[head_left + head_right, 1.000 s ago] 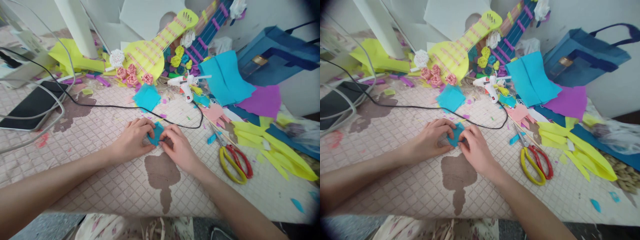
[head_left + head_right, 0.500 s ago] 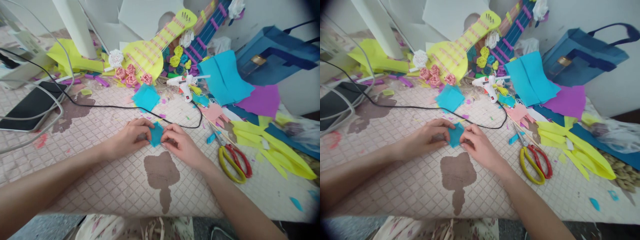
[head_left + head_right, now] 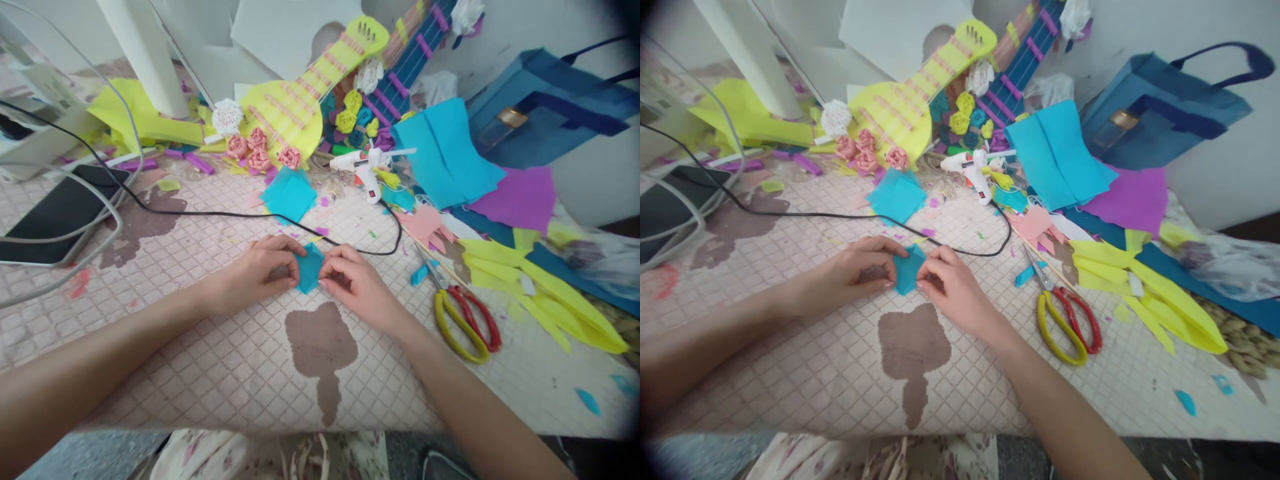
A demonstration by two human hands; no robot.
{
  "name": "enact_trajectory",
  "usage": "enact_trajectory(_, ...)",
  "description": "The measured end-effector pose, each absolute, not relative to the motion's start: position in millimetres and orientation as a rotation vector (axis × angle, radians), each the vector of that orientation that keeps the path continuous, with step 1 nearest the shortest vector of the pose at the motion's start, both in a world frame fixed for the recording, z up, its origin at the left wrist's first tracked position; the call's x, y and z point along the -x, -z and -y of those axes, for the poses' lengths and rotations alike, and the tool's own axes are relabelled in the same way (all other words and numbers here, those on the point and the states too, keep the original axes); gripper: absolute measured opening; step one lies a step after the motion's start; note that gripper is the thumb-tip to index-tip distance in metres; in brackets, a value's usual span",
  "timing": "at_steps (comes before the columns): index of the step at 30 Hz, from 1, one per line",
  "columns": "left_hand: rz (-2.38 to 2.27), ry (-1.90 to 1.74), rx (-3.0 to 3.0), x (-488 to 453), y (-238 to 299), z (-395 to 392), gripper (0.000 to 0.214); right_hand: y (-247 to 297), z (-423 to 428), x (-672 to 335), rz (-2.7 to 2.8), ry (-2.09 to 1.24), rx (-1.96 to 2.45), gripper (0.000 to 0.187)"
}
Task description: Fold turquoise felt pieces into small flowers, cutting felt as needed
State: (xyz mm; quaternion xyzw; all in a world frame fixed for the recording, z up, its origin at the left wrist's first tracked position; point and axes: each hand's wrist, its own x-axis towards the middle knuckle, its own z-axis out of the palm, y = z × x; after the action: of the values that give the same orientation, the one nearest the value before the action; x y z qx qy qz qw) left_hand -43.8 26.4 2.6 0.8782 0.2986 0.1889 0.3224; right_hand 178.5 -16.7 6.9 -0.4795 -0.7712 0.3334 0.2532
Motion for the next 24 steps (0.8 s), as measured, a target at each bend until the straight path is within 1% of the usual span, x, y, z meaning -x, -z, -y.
enact_trajectory(5,-0.896,-0.534,-2.339,36,2,-21,0.011,-4,19,-169,2.084,-0.793,1.364,0.011)
enact_trajectory(8,-0.931,-0.537,-2.35,35,3,-21,0.01,-4,20,-167,2.082,-0.78,1.369,0.01)
enact_trajectory(15,-0.721,-0.502,-2.268,45,0,-31,0.006,-8,18,-176,2.096,-0.917,1.296,0.01)
enact_trajectory(20,-0.721,-0.491,-2.297,46,-1,-31,0.009,-10,17,-184,2.109,-1.049,1.239,0.015)
enact_trajectory(24,-0.709,-0.473,-2.304,46,-1,-31,0.01,-11,16,-186,2.154,-1.073,1.216,0.016)
